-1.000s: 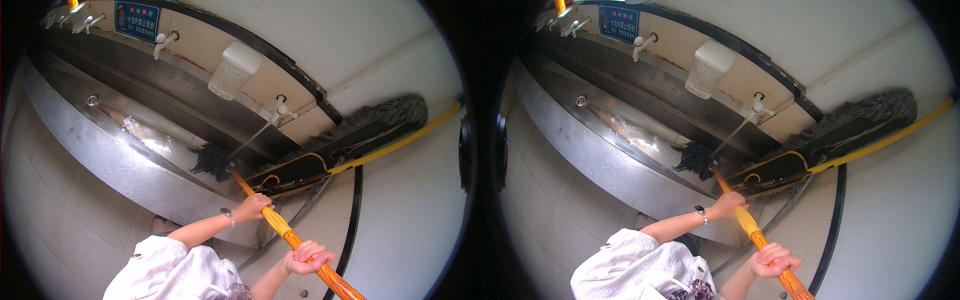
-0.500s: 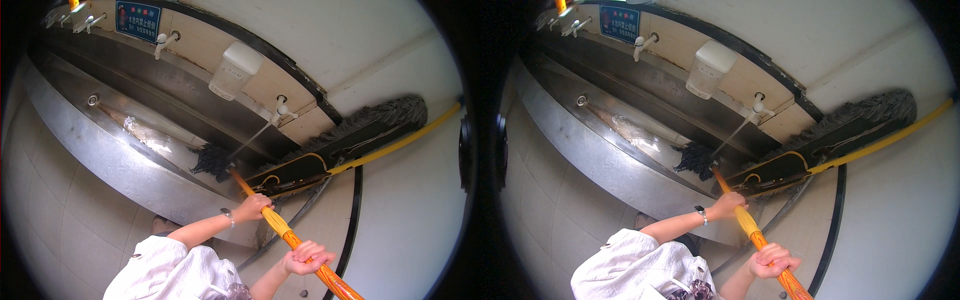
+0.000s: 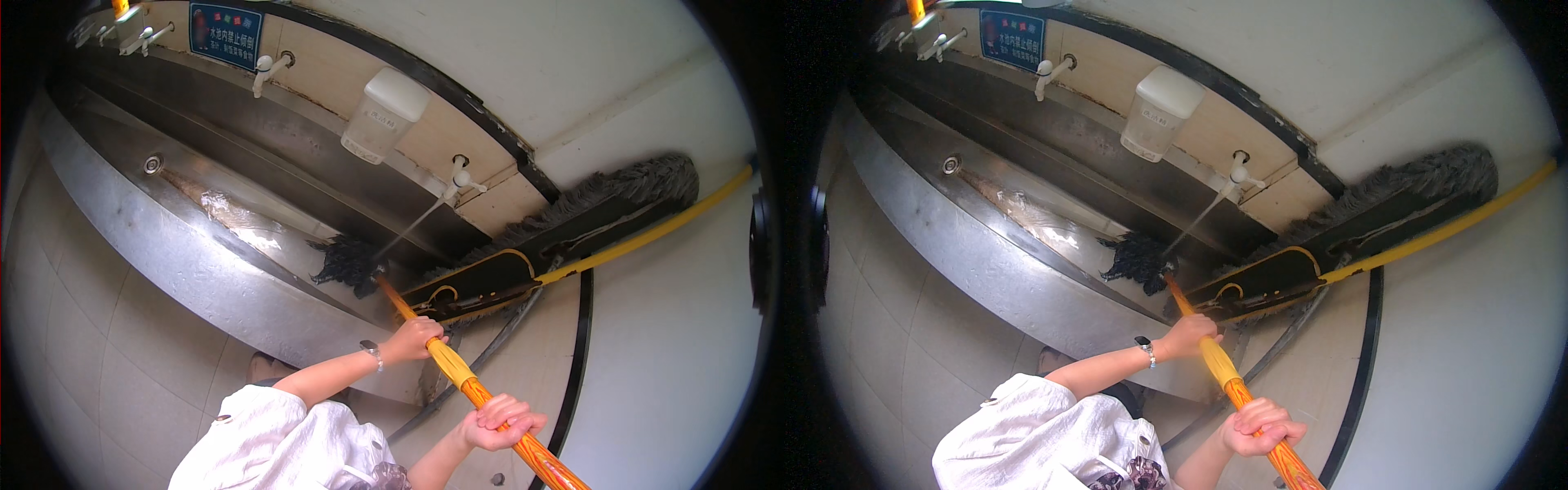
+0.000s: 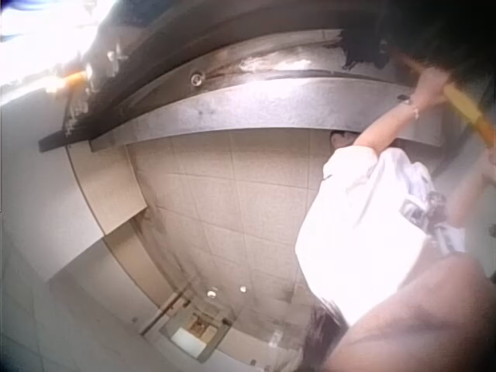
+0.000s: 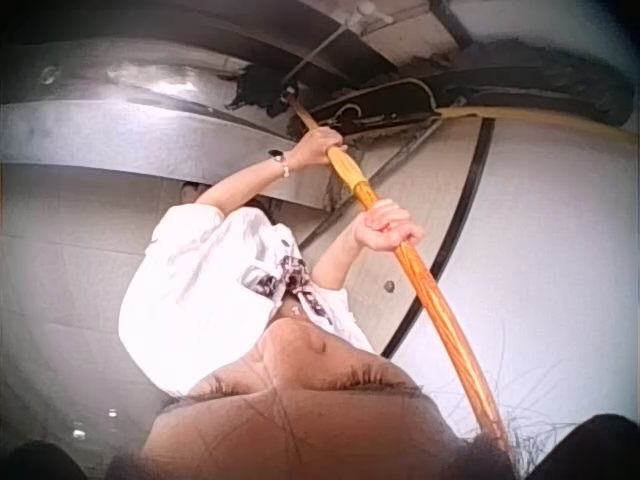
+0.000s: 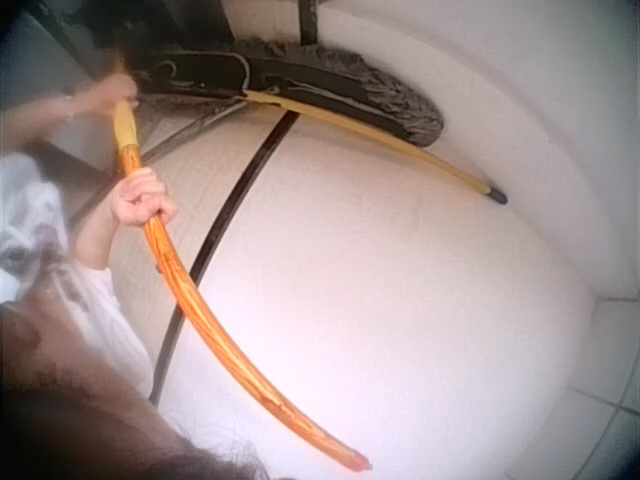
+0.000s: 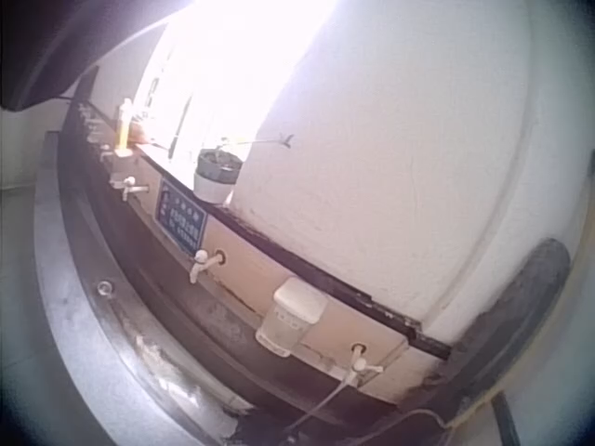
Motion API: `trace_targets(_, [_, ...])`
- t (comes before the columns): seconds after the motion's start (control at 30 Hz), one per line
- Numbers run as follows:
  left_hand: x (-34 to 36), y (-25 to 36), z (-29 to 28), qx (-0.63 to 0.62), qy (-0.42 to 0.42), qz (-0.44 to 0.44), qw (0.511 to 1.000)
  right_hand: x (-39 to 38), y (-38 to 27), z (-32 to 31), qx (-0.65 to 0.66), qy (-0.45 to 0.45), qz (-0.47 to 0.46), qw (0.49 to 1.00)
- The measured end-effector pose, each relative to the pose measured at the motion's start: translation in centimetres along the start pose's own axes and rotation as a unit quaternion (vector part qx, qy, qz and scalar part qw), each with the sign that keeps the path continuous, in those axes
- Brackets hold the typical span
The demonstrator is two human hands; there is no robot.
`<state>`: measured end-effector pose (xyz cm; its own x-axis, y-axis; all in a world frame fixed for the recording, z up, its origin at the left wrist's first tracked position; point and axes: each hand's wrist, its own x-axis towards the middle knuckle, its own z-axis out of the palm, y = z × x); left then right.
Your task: Cleaning a large stainless steel industrial sink with a mop and running water.
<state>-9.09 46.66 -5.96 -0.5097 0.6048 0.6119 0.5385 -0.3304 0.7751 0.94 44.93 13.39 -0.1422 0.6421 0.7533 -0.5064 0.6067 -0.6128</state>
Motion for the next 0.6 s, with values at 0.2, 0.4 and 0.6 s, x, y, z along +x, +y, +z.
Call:
trace_targets(0.2, [-0.04,0.03,-0.10,0.006,-0.009,-0.004,1.000,-0.20,0.14,-0.43,0.010,-0.003,-0.005,1.000])
trace_targets(0.4, [-0.05,0.21,-0.08,0.010,-0.006,-0.004,1.000,-0.19,-0.01,-0.53,0.018,-0.006,0.002,1.000])
trace_targets(0.6, [-0.16,0.00,0.26,-0.001,0.013,0.004,1.000,-0.19,-0.04,-0.56,0.021,-0.011,0.002,1.000])
